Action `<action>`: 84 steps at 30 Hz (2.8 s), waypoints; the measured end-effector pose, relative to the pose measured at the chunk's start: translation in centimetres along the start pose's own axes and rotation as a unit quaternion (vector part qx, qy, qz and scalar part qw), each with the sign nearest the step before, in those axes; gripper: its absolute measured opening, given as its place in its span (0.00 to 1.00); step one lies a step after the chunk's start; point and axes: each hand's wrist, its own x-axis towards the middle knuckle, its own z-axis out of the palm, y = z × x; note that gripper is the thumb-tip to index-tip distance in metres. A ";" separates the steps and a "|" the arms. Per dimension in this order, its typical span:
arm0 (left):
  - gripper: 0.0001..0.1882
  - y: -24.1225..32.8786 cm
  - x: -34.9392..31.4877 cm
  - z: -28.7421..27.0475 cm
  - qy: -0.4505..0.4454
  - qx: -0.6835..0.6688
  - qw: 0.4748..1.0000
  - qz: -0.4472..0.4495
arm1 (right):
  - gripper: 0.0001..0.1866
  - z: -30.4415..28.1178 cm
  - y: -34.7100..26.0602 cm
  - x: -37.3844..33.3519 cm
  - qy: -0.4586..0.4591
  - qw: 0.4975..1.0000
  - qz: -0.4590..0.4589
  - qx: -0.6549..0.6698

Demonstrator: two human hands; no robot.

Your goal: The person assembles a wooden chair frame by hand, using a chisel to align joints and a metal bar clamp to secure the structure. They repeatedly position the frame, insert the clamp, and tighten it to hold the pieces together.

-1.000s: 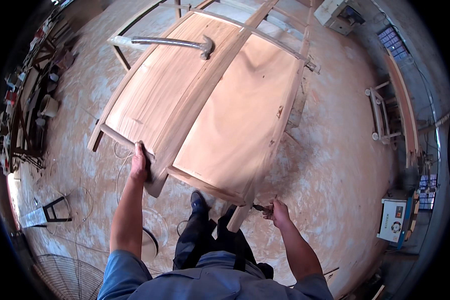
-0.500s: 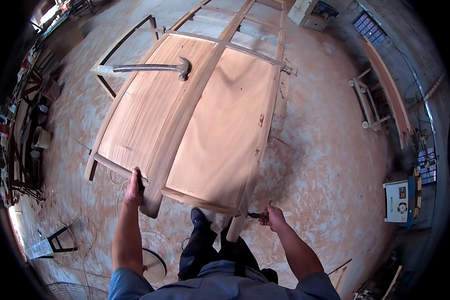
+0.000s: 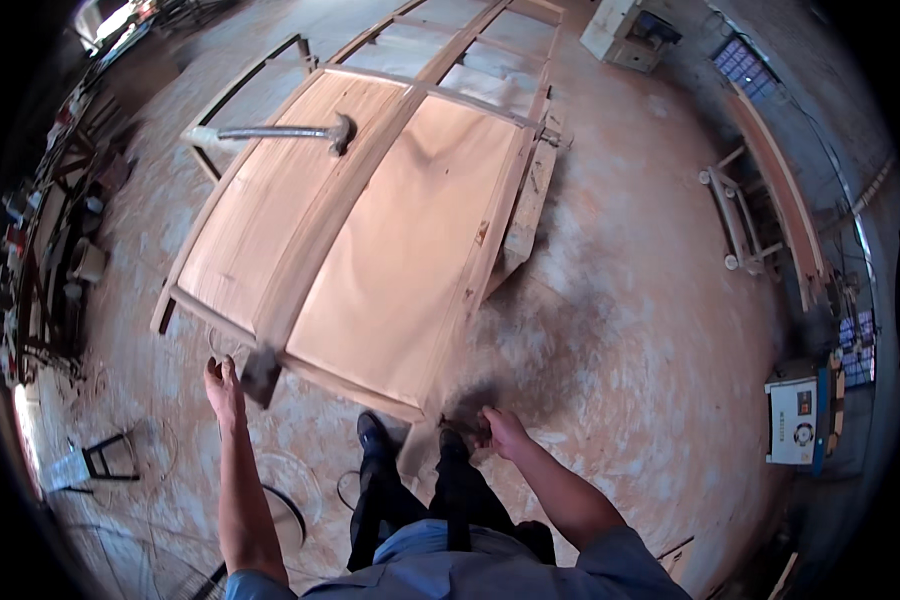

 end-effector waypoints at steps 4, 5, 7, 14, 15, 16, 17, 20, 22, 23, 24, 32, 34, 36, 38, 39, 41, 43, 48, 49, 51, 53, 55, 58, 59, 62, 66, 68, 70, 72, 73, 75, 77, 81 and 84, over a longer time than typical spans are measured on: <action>0.29 -0.1 -10.8 -1.1 -0.078 -0.012 0.996 -0.044 | 0.14 -1.0 0.5 0.6 -0.031 0.999 -0.012 -0.014; 0.29 1.5 -14.6 -0.8 -0.051 0.025 0.997 -0.046 | 0.16 -1.6 0.6 0.9 -0.047 0.999 -0.008 -0.015; 0.29 -3.1 -20.2 -2.1 -0.046 -0.028 0.994 -0.091 | 0.16 -1.1 0.5 1.6 -0.068 0.997 0.012 -0.035; 0.29 -6.1 -40.6 -7.0 -0.070 -0.019 0.939 -0.337 | 0.17 -1.1 -0.3 1.4 -0.079 0.987 0.046 -0.131; 0.30 -8.5 -43.0 -7.7 -0.071 0.000 0.934 -0.350 | 0.18 -1.2 -0.5 2.3 -0.113 0.984 0.071 -0.116; 0.30 -8.6 -45.8 -8.3 -0.074 0.002 0.927 -0.368 | 0.18 -2.1 -0.6 2.7 -0.125 0.984 0.092 -0.089; 0.30 -8.1 -47.3 -8.8 -0.072 0.002 0.921 -0.383 | 0.18 -2.0 -0.9 2.6 -0.103 0.988 0.076 -0.089; 0.29 -10.1 -54.6 -10.9 -0.044 -0.031 0.900 -0.432 | 0.19 -3.8 -0.9 1.4 -0.113 0.982 0.031 -0.147; 0.29 -11.7 -60.5 -12.2 -0.010 -0.059 0.885 -0.461 | 0.20 -4.0 -0.6 0.2 -0.088 0.976 0.003 -0.201; 0.28 -12.1 -63.5 -12.4 0.017 -0.070 0.877 -0.475 | 0.21 -4.9 -0.6 -0.3 -0.081 0.969 -0.005 -0.234; 0.28 -12.6 -66.6 -12.6 0.045 -0.098 0.866 -0.489 | 0.21 -5.8 -0.4 -0.8 -0.074 0.961 -0.013 -0.265; 0.16 -13.2 -93.3 -10.2 0.130 -0.215 0.752 -0.609 | 0.24 -20.8 4.7 -5.9 -0.057 0.907 0.026 -0.416; 0.12 -12.2 -100.5 -9.5 0.120 -0.197 0.748 -0.622 | 0.24 -23.0 6.1 -7.4 -0.082 0.898 0.066 -0.428; 0.10 -10.9 -106.8 -8.8 0.147 -0.208 0.728 -0.636 | 0.23 -24.1 7.0 -8.7 -0.100 0.871 0.077 -0.474; 0.09 -9.3 -111.0 -8.1 0.198 -0.254 0.692 -0.646 | 0.22 -25.3 7.3 -9.0 -0.110 0.843 0.093 -0.518; 0.09 -8.5 -113.0 -7.5 0.239 -0.291 0.672 -0.638 | 0.22 -25.0 7.7 -9.1 -0.120 0.822 0.095 -0.549; 0.08 -8.8 -117.8 -5.7 0.345 -0.406 0.622 -0.574 | 0.22 -23.9 9.1 -8.8 -0.146 0.769 0.099 -0.614; 0.08 -8.6 -120.0 -3.2 0.453 -0.407 0.587 -0.533 | 0.23 -22.8 9.9 -8.2 -0.170 0.731 0.090 -0.655; 0.27 -0.4 -121.4 -1.9 0.353 -0.188 0.625 -0.670 | 0.20 -20.8 14.7 -5.4 -0.227 0.665 0.081 -0.707; 0.28 0.1 -123.3 -0.5 0.328 -0.187 0.634 -0.675 | 0.19 -20.8 15.8 -5.7 -0.234 0.656 0.087 -0.712; 0.28 1.6 -126.4 3.1 0.312 -0.136 0.634 -0.695 | 0.16 -21.2 16.2 -6.9 -0.244 0.635 0.092 -0.727; 0.28 3.1 -127.0 6.2 0.365 -0.184 0.600 -0.687 | 0.13 -20.1 16.8 -7.1 -0.258 0.603 0.103 -0.748; 0.28 4.1 -130.1 11.0 0.421 -0.217 0.562 -0.678 | 0.14 -20.8 18.4 -8.5 -0.240 0.558 0.075 -0.791; 0.26 4.9 -133.9 15.8 0.442 -0.213 0.548 -0.677 | 0.13 -21.4 21.5 -11.3 -0.249 0.517 0.066 -0.816; 0.25 5.5 -134.9 17.2 0.441 -0.204 0.546 -0.682 | 0.13 -21.6 22.7 -12.5 -0.261 0.503 0.069 -0.821; 0.20 5.8 -138.4 20.6 0.447 -0.258 0.515 -0.684 | 0.13 -22.9 27.2 -15.8 -0.300 0.468 0.077 -0.828; 0.22 5.6 -144.7 24.7 0.496 -0.318 0.465 -0.661 | 0.12 -26.2 34.0 -20.7 -0.347 0.435 0.150 -0.817; 0.22 6.1 -149.0 24.8 0.516 -0.372 0.422 -0.645 | 0.14 -29.5 38.4 -23.2 -0.353 0.375 0.137 -0.846; 0.20 7.2 -153.9 25.8 0.558 -0.374 0.379 -0.637 | 0.14 -33.9 43.4 -26.3 -0.353 0.303 0.106 -0.879; 0.20 7.9 -159.6 29.5 0.601 -0.295 0.335 -0.663 | 0.14 -39.4 49.0 -30.4 -0.350 0.221 0.057 -0.909; 0.19 8.3 -162.1 31.2 0.646 -0.332 0.283 -0.626 | 0.14 -42.0 51.7 -32.8 -0.361 0.187 0.051 -0.912; 0.19 9.5 -166.8 32.7 0.704 -0.374 0.182 -0.575 | 0.13 -47.0 57.4 -37.1 -0.384 0.121 0.056 -0.914; 0.17 11.1 -170.5 33.4 0.746 -0.389 0.102 -0.531 | 0.13 -51.5 63.0 -40.5 -0.406 0.054 0.060 -0.910; 0.09 12.9 -173.8 38.3 0.771 -0.415 0.005 -0.482 | 0.15 -60.5 74.7 -44.4 -0.429 -0.048 0.062 -0.900; 0.07 14.5 -173.0 40.5 0.794 -0.470 -0.047 -0.383 | 0.17 -68.5 82.8 -46.4 -0.428 -0.088 0.046 -0.898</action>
